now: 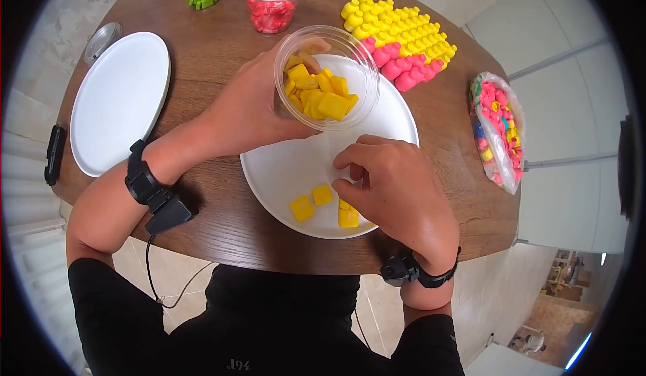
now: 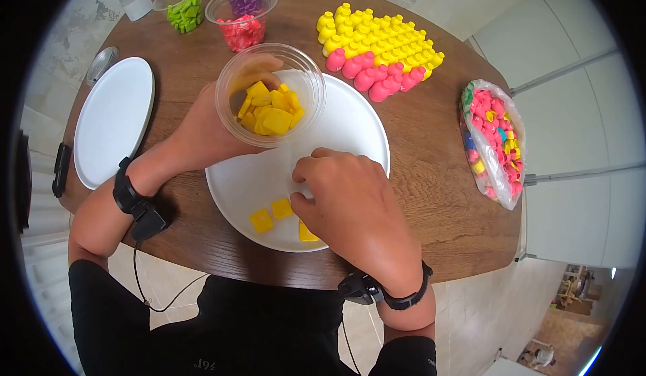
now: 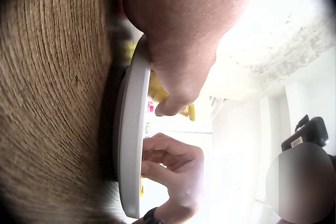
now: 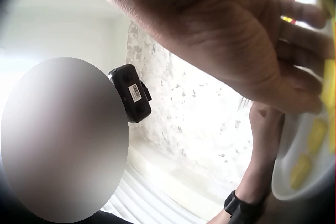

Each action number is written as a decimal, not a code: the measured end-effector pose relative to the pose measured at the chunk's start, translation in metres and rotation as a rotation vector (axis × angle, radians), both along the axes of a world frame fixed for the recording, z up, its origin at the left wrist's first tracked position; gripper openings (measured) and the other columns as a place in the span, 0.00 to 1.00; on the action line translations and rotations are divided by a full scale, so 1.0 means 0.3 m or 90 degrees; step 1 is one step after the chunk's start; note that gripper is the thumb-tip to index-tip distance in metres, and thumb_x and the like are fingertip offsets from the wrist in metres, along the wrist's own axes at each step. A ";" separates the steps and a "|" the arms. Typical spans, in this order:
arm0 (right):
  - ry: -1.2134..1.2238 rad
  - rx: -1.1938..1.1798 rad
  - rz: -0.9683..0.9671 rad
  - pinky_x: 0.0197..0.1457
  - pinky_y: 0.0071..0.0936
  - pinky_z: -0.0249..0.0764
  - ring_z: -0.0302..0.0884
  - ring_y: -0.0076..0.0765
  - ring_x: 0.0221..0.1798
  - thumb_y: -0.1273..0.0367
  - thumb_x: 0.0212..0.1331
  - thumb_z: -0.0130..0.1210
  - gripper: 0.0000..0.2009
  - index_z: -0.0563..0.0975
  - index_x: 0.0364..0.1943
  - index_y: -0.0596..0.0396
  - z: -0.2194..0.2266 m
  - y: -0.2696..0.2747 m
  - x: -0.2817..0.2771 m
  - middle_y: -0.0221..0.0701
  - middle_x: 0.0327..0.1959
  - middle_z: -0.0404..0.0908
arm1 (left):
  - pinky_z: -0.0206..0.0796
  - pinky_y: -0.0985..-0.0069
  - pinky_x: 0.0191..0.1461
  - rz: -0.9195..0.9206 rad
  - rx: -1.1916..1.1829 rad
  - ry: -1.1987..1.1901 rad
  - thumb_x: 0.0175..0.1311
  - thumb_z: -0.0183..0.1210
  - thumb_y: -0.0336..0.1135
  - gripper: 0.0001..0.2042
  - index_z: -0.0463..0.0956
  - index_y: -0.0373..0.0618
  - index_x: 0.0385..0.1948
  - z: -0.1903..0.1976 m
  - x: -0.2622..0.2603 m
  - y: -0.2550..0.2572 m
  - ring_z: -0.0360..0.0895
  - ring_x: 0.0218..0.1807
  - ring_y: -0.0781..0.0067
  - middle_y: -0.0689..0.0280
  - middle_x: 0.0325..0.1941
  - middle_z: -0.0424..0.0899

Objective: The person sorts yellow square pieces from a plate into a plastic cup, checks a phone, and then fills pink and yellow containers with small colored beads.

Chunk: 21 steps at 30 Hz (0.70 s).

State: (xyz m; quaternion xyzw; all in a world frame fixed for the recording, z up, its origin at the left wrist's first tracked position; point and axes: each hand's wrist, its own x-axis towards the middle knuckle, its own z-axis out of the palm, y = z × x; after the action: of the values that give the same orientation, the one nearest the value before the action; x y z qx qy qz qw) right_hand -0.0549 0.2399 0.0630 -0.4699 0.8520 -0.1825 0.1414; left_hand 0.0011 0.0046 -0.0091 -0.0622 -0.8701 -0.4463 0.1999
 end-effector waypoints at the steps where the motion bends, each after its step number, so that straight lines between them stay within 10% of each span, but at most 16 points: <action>1: 0.006 0.009 0.006 0.40 0.36 0.78 0.84 0.43 0.34 0.71 0.54 0.67 0.08 0.86 0.37 0.57 0.000 0.000 -0.001 0.37 0.31 0.84 | 0.70 0.71 0.68 -0.002 0.007 -0.006 0.43 0.81 0.31 0.41 0.72 0.43 0.65 0.001 0.001 0.000 0.77 0.62 0.68 0.63 0.66 0.78; 21: -0.015 0.097 0.054 0.47 0.47 0.79 0.83 0.54 0.40 0.69 0.52 0.62 0.07 0.84 0.28 0.59 0.050 0.027 0.003 0.40 0.33 0.84 | 0.71 0.71 0.68 0.000 0.008 -0.007 0.42 0.82 0.31 0.42 0.72 0.44 0.66 0.001 0.000 0.002 0.79 0.61 0.68 0.64 0.65 0.78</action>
State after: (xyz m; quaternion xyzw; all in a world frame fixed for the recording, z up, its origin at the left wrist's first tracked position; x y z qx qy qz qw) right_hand -0.0540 0.2479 0.0780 -0.4910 0.8411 -0.1165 0.1948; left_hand 0.0010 0.0053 -0.0089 -0.0587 -0.8685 -0.4518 0.1951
